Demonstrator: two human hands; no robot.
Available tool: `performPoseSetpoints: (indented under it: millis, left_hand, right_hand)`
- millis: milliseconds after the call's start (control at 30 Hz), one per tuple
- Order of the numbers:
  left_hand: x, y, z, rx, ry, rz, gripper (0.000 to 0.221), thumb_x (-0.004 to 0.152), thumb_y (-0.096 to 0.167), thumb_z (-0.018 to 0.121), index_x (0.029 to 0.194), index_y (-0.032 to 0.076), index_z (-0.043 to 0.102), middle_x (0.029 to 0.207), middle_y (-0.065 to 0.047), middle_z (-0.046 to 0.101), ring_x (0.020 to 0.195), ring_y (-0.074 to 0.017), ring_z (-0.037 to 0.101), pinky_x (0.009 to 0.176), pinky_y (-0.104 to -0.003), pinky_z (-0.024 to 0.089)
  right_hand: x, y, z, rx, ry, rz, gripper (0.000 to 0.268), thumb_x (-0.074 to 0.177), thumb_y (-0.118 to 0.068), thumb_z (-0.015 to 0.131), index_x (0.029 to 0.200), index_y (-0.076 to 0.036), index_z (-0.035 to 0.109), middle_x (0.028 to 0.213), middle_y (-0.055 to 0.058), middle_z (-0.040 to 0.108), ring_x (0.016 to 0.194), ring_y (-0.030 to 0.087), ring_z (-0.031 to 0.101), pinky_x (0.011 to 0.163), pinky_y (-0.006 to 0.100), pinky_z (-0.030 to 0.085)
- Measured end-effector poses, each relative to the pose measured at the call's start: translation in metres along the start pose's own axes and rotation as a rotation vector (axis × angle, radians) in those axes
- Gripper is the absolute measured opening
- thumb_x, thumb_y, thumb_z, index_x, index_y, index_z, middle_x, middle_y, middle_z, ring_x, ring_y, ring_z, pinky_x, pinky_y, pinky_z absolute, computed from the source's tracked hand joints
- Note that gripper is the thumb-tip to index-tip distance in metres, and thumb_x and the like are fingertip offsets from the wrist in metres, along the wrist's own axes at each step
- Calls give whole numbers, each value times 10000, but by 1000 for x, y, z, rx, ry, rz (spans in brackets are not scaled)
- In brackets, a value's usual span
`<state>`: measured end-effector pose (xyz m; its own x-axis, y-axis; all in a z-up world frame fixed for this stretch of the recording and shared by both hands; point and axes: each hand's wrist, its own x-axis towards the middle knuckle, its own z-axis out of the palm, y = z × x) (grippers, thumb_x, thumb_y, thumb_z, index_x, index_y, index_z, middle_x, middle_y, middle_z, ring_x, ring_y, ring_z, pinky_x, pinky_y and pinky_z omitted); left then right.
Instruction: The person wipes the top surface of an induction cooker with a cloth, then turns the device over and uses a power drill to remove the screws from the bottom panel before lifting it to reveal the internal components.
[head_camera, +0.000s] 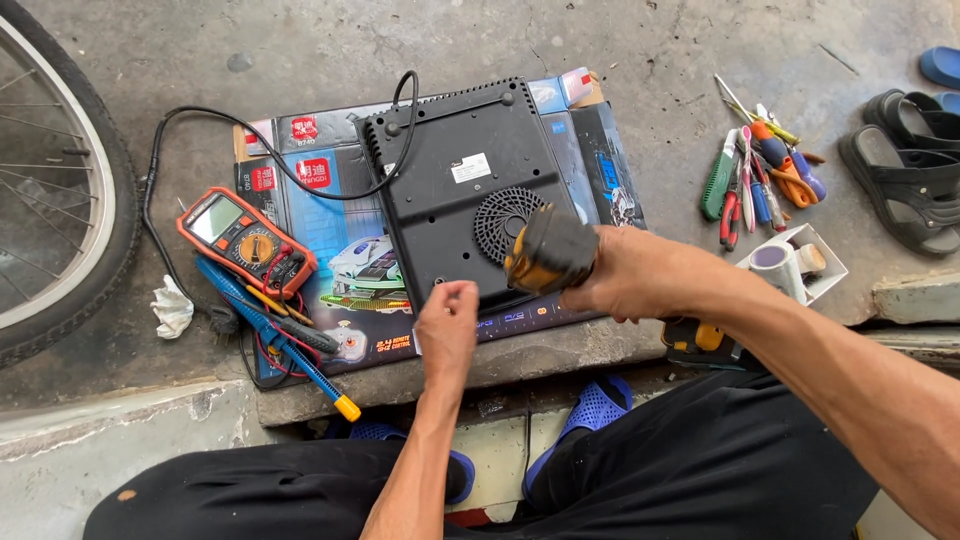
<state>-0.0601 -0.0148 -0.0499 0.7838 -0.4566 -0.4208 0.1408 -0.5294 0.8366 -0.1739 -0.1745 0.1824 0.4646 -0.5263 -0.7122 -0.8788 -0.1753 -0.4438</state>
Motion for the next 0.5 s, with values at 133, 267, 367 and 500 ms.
performPoseSetpoints:
  millis: [133, 267, 367, 500]
  left_hand:
    - [13, -20, 31, 258, -215, 312, 262, 926, 269, 795, 1183, 306, 756, 667, -25, 747, 862, -345, 817, 803, -488, 632]
    - [16, -8, 34, 418, -258, 387, 244, 965, 288, 772, 1190, 302, 678, 734, -46, 777, 921, -356, 823, 846, -501, 626]
    - [16, -9, 36, 438, -257, 374, 206, 955, 325, 783, 1123, 329, 665, 723, -24, 778, 915, -363, 823, 843, -507, 633]
    - [16, -11, 36, 435, -237, 397, 246, 954, 270, 792, 1139, 298, 632, 741, -67, 786, 924, -382, 823, 840, -533, 631]
  right_hand:
    - [-23, -20, -3, -77, -68, 31, 411, 970, -301, 855, 1234, -9, 736, 912, 231, 788, 597, 232, 677, 561, 317, 611]
    - [-3, 0, 2, 36, 7, 27, 357, 886, -315, 902, 941, 21, 795, 568, 186, 665, 457, 228, 639, 468, 315, 547]
    - [-3, -2, 2, -9, -11, 6, 262, 911, -243, 850, 987, 7, 829, 571, 184, 687, 453, 215, 646, 485, 302, 562]
    - [-4, -8, 6, -71, -26, -23, 297, 959, -266, 822, 1102, -8, 792, 661, 167, 725, 479, 192, 662, 493, 287, 583]
